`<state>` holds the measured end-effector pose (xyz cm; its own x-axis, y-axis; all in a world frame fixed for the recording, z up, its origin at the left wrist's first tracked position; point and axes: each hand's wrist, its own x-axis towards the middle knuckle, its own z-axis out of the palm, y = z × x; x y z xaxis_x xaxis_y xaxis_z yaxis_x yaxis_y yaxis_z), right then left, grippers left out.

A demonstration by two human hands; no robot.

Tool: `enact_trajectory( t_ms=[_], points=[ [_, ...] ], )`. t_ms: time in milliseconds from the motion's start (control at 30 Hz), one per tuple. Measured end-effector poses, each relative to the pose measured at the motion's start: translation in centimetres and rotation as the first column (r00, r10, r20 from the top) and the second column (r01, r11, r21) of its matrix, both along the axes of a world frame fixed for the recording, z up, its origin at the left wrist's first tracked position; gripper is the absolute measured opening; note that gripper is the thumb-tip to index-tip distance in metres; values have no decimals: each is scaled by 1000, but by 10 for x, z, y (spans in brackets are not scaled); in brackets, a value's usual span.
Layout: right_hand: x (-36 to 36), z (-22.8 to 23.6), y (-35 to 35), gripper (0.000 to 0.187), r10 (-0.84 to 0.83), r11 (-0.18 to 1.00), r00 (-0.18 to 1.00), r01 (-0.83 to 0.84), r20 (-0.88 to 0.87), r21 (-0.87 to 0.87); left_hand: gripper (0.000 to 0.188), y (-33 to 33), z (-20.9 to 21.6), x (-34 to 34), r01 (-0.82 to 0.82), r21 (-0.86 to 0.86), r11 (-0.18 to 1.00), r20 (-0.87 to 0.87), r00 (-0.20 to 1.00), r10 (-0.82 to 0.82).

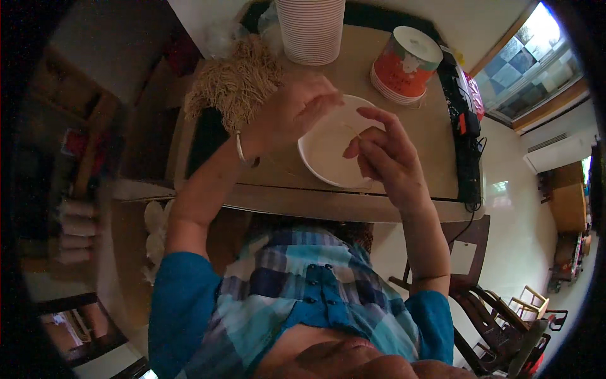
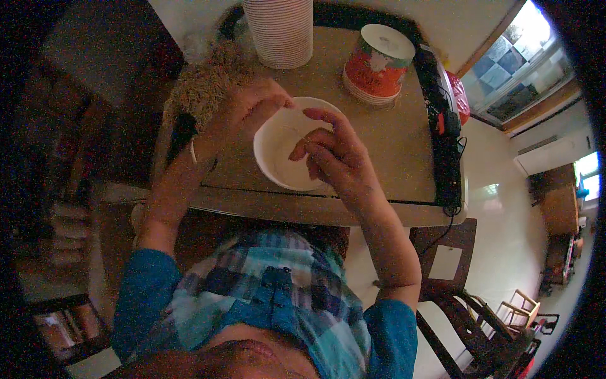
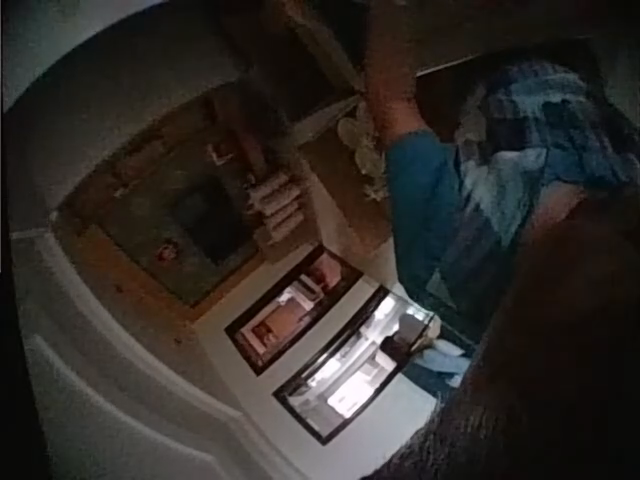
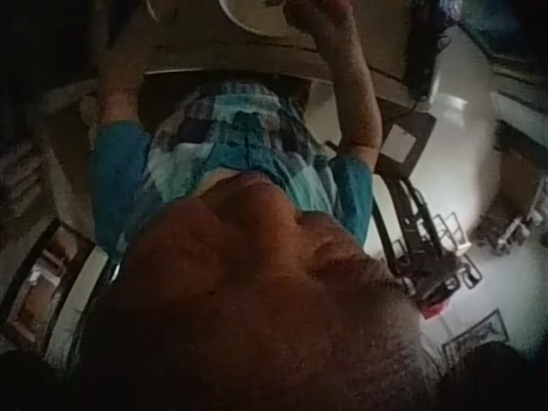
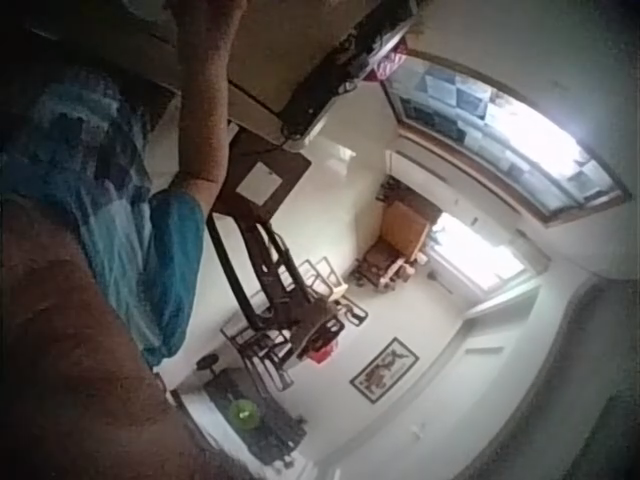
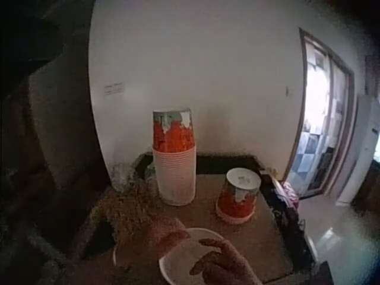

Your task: Picking out small items from a large bundle of fiber and placing them into a paper bowl.

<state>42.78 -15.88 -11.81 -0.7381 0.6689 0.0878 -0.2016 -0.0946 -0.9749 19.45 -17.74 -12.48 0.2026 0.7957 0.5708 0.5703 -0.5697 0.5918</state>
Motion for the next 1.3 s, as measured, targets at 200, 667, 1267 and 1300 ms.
enact_trajectory(
  t_ms=[200,667,1267,1300],
  points=[
    [-2,0,6,36,66,997,997,-66,29,-30,16,-13,4,10,92,-11,996,-88,992,-93],
    [-6,-2,3,28,58,998,997,-60,51,35,30,-30,-15,9,3,-343,939,225,971,78],
    [-20,-5,-1,12,-215,876,948,81,234,476,24,-46,-2,19,42,-381,924,142,990,14],
    [-21,-4,-1,10,-242,873,933,90,267,480,23,-46,-2,19,41,-392,919,129,992,11]
  ],
)
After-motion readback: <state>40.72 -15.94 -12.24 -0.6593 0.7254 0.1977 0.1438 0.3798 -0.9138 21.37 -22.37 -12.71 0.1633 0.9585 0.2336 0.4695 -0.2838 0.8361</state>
